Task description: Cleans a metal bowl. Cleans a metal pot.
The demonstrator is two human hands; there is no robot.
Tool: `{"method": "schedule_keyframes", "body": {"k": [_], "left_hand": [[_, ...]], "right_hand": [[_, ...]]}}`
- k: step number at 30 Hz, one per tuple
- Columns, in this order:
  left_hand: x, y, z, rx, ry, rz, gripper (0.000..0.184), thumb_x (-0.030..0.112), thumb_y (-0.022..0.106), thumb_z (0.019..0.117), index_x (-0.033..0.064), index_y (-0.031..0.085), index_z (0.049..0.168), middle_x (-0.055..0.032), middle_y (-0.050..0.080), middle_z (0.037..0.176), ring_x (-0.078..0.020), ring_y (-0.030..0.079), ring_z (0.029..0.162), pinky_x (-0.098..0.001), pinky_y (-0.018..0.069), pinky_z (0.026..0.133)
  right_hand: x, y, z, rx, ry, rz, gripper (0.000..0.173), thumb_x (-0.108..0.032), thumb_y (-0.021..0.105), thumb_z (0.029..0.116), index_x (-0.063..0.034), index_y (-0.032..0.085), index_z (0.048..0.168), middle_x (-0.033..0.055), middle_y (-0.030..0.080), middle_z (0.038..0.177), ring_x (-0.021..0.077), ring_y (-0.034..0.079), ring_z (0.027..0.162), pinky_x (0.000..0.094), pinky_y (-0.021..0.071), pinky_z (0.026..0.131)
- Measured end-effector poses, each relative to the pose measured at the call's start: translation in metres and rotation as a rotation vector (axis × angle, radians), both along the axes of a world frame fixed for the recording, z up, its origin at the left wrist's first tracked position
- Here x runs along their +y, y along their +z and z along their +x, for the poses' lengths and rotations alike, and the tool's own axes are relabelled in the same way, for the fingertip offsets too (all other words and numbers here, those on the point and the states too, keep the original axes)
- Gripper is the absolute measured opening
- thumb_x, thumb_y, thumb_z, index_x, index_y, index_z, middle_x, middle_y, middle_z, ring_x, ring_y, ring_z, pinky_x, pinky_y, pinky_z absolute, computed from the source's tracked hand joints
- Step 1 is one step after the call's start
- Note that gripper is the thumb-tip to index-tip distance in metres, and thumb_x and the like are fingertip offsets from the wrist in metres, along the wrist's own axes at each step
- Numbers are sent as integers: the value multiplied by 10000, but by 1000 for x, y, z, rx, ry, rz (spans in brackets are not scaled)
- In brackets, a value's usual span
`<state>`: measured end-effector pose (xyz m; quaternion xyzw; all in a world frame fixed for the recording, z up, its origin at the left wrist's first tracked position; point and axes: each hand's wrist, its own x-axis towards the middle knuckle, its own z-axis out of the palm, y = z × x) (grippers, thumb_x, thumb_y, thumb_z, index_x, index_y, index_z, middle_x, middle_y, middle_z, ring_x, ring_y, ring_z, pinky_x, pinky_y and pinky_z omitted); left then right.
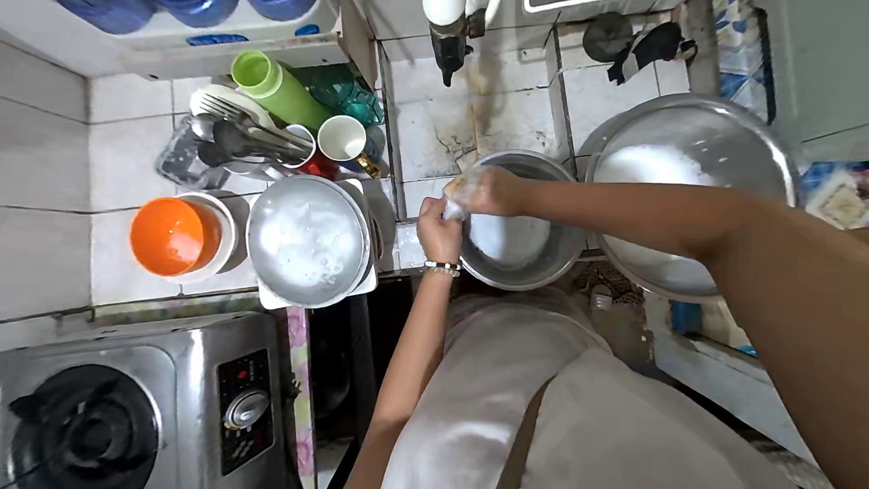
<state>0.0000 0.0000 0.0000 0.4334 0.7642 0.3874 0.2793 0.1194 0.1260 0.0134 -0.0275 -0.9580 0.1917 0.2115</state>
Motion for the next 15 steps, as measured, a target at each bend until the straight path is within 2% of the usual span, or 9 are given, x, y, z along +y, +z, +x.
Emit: {"method": "schedule_keyframes", "body": {"k": [2, 3, 5, 7, 8, 10, 11, 13, 15], "left_hand": [[1, -1, 0, 7, -29, 4, 184, 91, 679, 940, -25, 722, 1077, -185, 643, 1095, -303, 634, 931, -509, 531, 810], [2, -1, 1, 16, -40, 1, 185, 84, 677, 939, -23, 718, 1084, -186, 643, 1098, -307, 635, 927, -505, 534, 807], [3, 0, 1, 23, -57, -9, 231, 52, 671, 929, -19, 720, 1143, -184, 646, 1098, -306, 636, 927, -505, 533, 807], [6, 3, -1, 4, -40, -43, 267, 19, 666, 921, -4, 724, 1181, -175, 658, 1111, -295, 642, 941, -511, 529, 813], [6, 4, -1, -17, -14, -62, 280, 4, 666, 918, 5, 726, 1192, -170, 663, 1128, -288, 643, 957, -506, 530, 826], [5, 3, -1, -46, 34, -66, 279, -6, 665, 916, 3, 725, 1188, -165, 663, 1128, -268, 640, 953, -483, 534, 829], [5, 1, 0, -50, 54, -58, 276, -9, 665, 914, 4, 728, 1182, -162, 664, 1118, -258, 638, 945, -469, 534, 827], [4, 0, 5, -55, 98, -29, 268, -21, 669, 906, 11, 736, 1164, -150, 667, 1095, -239, 638, 939, -440, 535, 832], [2, 1, 11, -52, 138, 3, 271, -26, 668, 901, 10, 734, 1161, -154, 666, 1115, -239, 643, 975, -425, 538, 860]], "right_hand": [[3, 7, -2, -46, -35, 86, 174, 0, 527, 1008, 39, 684, 1075, 232, 678, 947, 400, 704, 850, 490, 584, 706], [3, 12, -3, -131, -66, 109, 184, 17, 520, 1009, 36, 673, 1110, 253, 669, 1057, 428, 691, 945, 512, 579, 760], [7, 10, -4, -305, -144, 133, 198, 0, 550, 996, 42, 677, 1142, 258, 610, 1356, 448, 618, 1209, 547, 519, 958], [24, -1, 7, -457, -275, 23, 407, -202, 564, 1032, 46, 618, 1349, 261, 411, 1586, 442, 333, 1505, 581, 252, 1232], [36, -1, 16, -527, -359, -22, 494, -295, 565, 1029, 40, 590, 1391, 269, 393, 1594, 433, 274, 1534, 579, 180, 1263], [47, 12, 35, -686, -566, -109, 511, -365, 591, 1025, 7, 601, 1375, 231, 532, 1486, 398, 440, 1445, 570, 351, 1189], [46, 19, 48, -737, -651, -184, 476, -344, 587, 1034, 31, 613, 1327, 259, 599, 1365, 432, 547, 1323, 614, 454, 1066], [35, 29, 75, -781, -794, -358, 396, -267, 570, 1044, 70, 618, 1246, 313, 653, 1191, 494, 628, 1162, 679, 486, 940], [18, 39, 96, -842, -859, -477, 372, -247, 541, 1058, 80, 612, 1219, 325, 653, 1145, 506, 641, 1114, 685, 495, 917]]}}
